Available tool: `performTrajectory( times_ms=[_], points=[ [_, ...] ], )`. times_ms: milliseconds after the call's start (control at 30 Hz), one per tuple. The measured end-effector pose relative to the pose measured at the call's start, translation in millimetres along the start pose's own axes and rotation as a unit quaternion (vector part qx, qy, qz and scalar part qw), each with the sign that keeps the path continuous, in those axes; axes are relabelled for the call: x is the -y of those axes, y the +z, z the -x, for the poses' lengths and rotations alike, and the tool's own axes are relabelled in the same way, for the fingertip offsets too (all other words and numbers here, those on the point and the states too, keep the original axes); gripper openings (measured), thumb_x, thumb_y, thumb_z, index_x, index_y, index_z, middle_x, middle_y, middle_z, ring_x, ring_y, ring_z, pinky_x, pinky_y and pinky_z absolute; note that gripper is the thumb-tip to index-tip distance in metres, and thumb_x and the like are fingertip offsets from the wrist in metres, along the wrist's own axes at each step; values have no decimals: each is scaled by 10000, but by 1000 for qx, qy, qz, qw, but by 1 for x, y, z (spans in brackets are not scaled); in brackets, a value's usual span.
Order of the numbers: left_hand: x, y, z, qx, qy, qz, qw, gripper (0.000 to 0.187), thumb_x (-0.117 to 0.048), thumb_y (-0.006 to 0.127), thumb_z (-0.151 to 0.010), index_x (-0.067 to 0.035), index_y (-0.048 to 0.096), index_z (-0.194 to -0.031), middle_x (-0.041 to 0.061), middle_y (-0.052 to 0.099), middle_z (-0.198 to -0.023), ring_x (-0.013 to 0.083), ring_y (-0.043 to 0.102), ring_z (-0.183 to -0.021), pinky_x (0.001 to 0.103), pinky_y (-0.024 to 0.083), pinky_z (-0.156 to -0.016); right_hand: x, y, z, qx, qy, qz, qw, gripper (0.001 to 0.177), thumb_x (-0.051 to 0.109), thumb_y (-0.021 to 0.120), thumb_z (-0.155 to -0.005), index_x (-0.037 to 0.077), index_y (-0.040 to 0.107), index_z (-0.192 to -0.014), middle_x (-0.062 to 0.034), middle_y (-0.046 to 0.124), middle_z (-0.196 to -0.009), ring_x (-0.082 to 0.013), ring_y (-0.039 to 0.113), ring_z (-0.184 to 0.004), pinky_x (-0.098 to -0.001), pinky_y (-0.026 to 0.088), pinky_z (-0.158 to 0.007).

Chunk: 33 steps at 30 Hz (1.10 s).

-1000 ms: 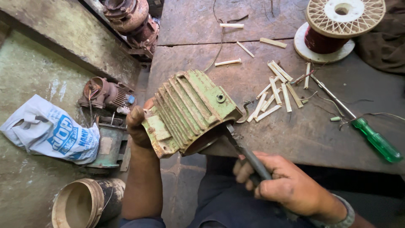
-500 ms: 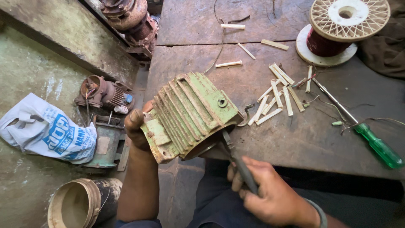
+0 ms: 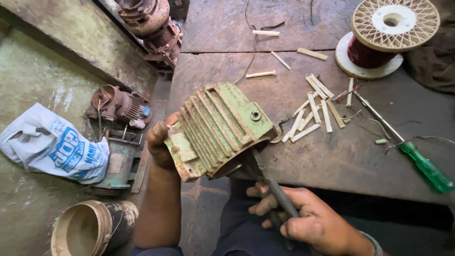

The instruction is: The person uses pliers to pull out wooden wedges from the stator slots of an electric motor and then handles the motor by hand.

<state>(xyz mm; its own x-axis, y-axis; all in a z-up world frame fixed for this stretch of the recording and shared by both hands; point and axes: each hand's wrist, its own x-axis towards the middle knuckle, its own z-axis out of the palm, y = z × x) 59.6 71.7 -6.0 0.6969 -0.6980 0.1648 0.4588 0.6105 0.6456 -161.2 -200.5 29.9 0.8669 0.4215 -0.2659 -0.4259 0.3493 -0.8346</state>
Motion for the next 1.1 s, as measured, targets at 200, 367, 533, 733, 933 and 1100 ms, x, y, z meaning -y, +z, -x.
performTrajectory(
  times_ms=[200, 367, 533, 733, 933, 1100],
  points=[
    [-1, -2, -1, 3, -2, -3, 1000, 952, -531, 714, -923, 172, 416, -1491, 290, 602, -1396, 334, 636, -1254, 445, 495, -1129, 5, 4, -2, -11, 29, -35, 999, 889, 259, 634, -615, -52, 473, -1432, -243, 619, -1382, -247, 682, -1054, -366, 559, -910],
    [-1, 1, -2, -2, -4, -5, 1000, 952, -533, 710, -918, 165, 413, -1493, 285, 599, -1394, 333, 634, -1249, 447, 497, -1120, 10, 6, -1, 16, -41, -33, 998, 896, 241, 625, -678, -109, 437, -1482, -245, 579, -1455, -242, 688, -1167, -352, 570, -956],
    [-2, 2, -2, -4, 1, -23, 1000, 964, -542, 715, -913, 165, 419, -1498, 281, 601, -1397, 324, 634, -1252, 431, 495, -1127, 12, 3, 0, 2, 19, -16, 1000, 470, 145, 614, -684, -93, 624, -1089, -209, 654, -1174, -232, 657, -898, -341, 581, -737],
    [0, -9, -1, -7, -2, -2, 1000, 941, -531, 721, -921, 164, 431, -1485, 281, 607, -1372, 325, 640, -1231, 442, 499, -1125, 13, 9, -5, -80, -84, 243, 963, 224, 111, 606, -669, -8, 674, -846, -96, 652, -910, -165, 644, -804, -289, 532, -696],
    [1, -12, 2, 3, -11, 42, 999, 868, -478, 737, -935, 155, 444, -1451, 277, 617, -1339, 327, 644, -1204, 460, 498, -1136, 19, 8, -11, -6, -118, 80, 990, 140, 52, 594, -734, -53, 638, -816, -120, 606, -889, -174, 603, -703, -304, 516, -648],
    [-3, -10, 1, 9, -15, 10, 1000, 877, -465, 741, -915, 153, 460, -1471, 287, 613, -1395, 342, 639, -1249, 459, 494, -1123, 17, 20, -23, -32, -63, 3, 997, 165, 76, 568, -759, -56, 636, -830, -111, 607, -861, -141, 576, -614, -291, 523, -548]
  ],
)
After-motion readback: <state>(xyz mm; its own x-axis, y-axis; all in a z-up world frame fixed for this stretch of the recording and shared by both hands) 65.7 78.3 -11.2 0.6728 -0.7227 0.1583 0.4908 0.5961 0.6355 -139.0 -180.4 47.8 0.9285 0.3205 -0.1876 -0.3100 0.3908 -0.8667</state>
